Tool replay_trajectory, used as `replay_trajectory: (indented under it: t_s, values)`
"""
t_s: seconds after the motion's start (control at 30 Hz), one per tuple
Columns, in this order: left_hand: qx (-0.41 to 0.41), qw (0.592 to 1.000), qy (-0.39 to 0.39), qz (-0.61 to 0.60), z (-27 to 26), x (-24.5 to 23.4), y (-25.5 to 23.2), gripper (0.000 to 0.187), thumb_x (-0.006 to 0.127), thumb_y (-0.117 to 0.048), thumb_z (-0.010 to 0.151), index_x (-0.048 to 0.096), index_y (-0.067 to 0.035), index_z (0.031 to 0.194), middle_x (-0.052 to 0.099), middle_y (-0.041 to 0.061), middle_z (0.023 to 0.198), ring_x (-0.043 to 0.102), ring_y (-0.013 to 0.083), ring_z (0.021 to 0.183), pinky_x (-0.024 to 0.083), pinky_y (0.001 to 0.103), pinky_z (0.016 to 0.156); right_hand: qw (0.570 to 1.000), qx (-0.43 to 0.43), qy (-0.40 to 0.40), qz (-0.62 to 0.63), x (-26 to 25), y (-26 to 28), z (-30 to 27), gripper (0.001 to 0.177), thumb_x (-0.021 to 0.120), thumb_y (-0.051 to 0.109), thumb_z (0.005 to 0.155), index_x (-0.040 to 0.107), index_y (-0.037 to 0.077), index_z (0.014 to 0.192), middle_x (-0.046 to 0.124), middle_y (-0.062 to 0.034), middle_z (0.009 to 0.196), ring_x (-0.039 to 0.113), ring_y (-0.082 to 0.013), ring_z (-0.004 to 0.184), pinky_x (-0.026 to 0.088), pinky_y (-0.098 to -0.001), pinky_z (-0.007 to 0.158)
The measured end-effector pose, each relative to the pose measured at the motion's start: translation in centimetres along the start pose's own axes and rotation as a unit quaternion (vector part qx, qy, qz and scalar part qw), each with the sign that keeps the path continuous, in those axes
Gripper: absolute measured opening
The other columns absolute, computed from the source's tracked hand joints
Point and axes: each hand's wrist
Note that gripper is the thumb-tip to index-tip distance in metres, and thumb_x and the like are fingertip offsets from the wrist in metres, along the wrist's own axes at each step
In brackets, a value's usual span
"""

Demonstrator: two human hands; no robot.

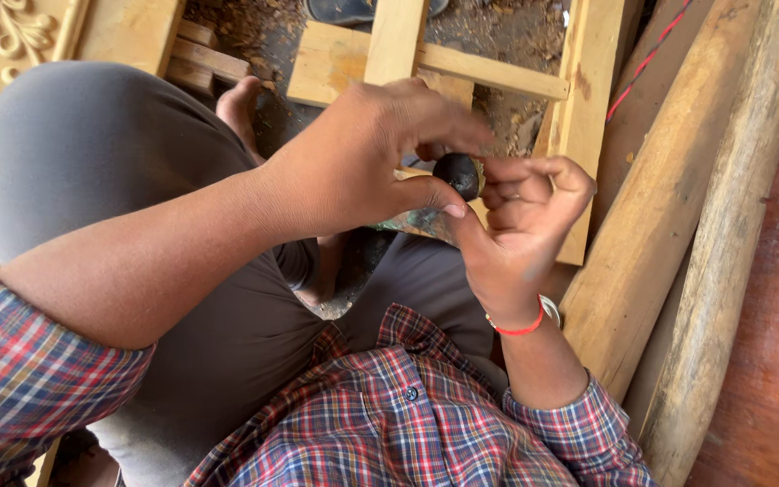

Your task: The person applies a green paste from a container onto the joints of a wooden frame, spreading it with their fingers and a small metal piece.

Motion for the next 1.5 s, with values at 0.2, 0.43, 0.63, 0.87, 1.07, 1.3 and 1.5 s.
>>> replay_trajectory:
  t_s: [0.2,0.43,0.63,0.87,1.07,1.3,1.5]
  values:
    - [-0.045,0.996,-0.005,-0.083,0.2,0.1,-0.1,0.051,0.086,-0.034,0.081,0.068,-0.002,0.116,0.07,0.012,0.102,0.074,0.0184,0.085,0.058,0.03,0.069,0.997,0.077,-0.011,-0.018,0.1,0.0,-1.5,0.068,0.069,-0.017,0.09,0.026,0.008,0.136,0.055,-0.0143,0.127,0.059,-0.0174,0.114,0.057,-0.0314,0.1]
    - [-0.211,0.972,0.095,-0.027,-0.2,0.1,-0.4,0.031,0.079,-0.037,0.089,0.075,-0.007,0.098,0.077,0.008,0.08,0.075,0.015,0.066,0.056,0.03,0.061,0.989,-0.042,0.06,-0.129,-0.1,-1.3,-2.5,0.088,0.078,-0.015,0.087,0.016,0.011,0.144,0.048,-0.0247,0.136,0.061,-0.0265,0.123,0.06,-0.0377,0.101]
    - [-0.153,0.976,0.139,0.072,-0.5,0.7,-0.5,0.034,0.086,-0.033,0.071,0.07,-0.007,0.086,0.074,0.007,0.078,0.073,0.0249,0.07,0.056,0.04,0.061,0.97,-0.086,0.121,-0.191,-0.3,-1.8,-2.8,0.088,0.081,-0.012,0.089,0.017,0.012,0.145,0.058,-0.024,0.127,0.07,-0.0295,0.115,0.063,-0.0399,0.099]
    - [-0.229,0.936,0.204,0.17,-0.1,1.1,-0.4,0.015,0.077,-0.03,0.078,0.075,-0.015,0.075,0.072,0.005,0.068,0.071,0.0272,0.065,0.057,0.043,0.064,0.978,-0.035,0.125,-0.161,0.1,-1.9,-3.2,0.089,0.081,-0.011,0.089,0.017,0.01,0.149,0.059,-0.0245,0.128,0.069,-0.0303,0.117,0.062,-0.0404,0.103]
    - [-0.246,0.951,0.134,0.127,-0.5,1.7,0.9,0.025,0.073,-0.028,0.085,0.072,-0.006,0.073,0.066,0.011,0.059,0.069,0.0288,0.055,0.056,0.043,0.055,0.991,-0.003,0.09,-0.097,0.6,-2.2,-3.7,0.09,0.079,-0.013,0.092,0.017,0.011,0.154,0.058,-0.0201,0.129,0.065,-0.0248,0.122,0.059,-0.0383,0.108]
    - [-0.303,0.932,0.102,0.169,-1.0,1.8,2.0,0.032,0.072,-0.031,0.093,0.073,-0.006,0.073,0.067,0.013,0.059,0.068,0.0316,0.055,0.055,0.044,0.059,0.995,0.098,0.003,0.003,-0.6,-1.8,-3.8,0.06,0.071,-0.007,0.099,0.043,0.004,0.151,0.052,-0.0085,0.134,0.062,-0.0178,0.12,0.058,-0.033,0.106]
    - [-0.296,0.904,0.146,0.273,-1.3,1.7,2.0,0.021,0.075,-0.031,0.092,0.076,-0.011,0.087,0.072,0.012,0.075,0.071,0.0325,0.068,0.056,0.046,0.065,0.954,0.123,-0.06,-0.268,-10.7,-5.8,-2.2,0.037,0.077,0.017,0.101,0.061,0.005,0.133,0.065,-0.0031,0.114,0.062,-0.0124,0.108,0.052,-0.0299,0.102]
Point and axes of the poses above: each hand's wrist, its own z-axis towards the middle knuckle, its own x-axis out of the palm, y = z × x
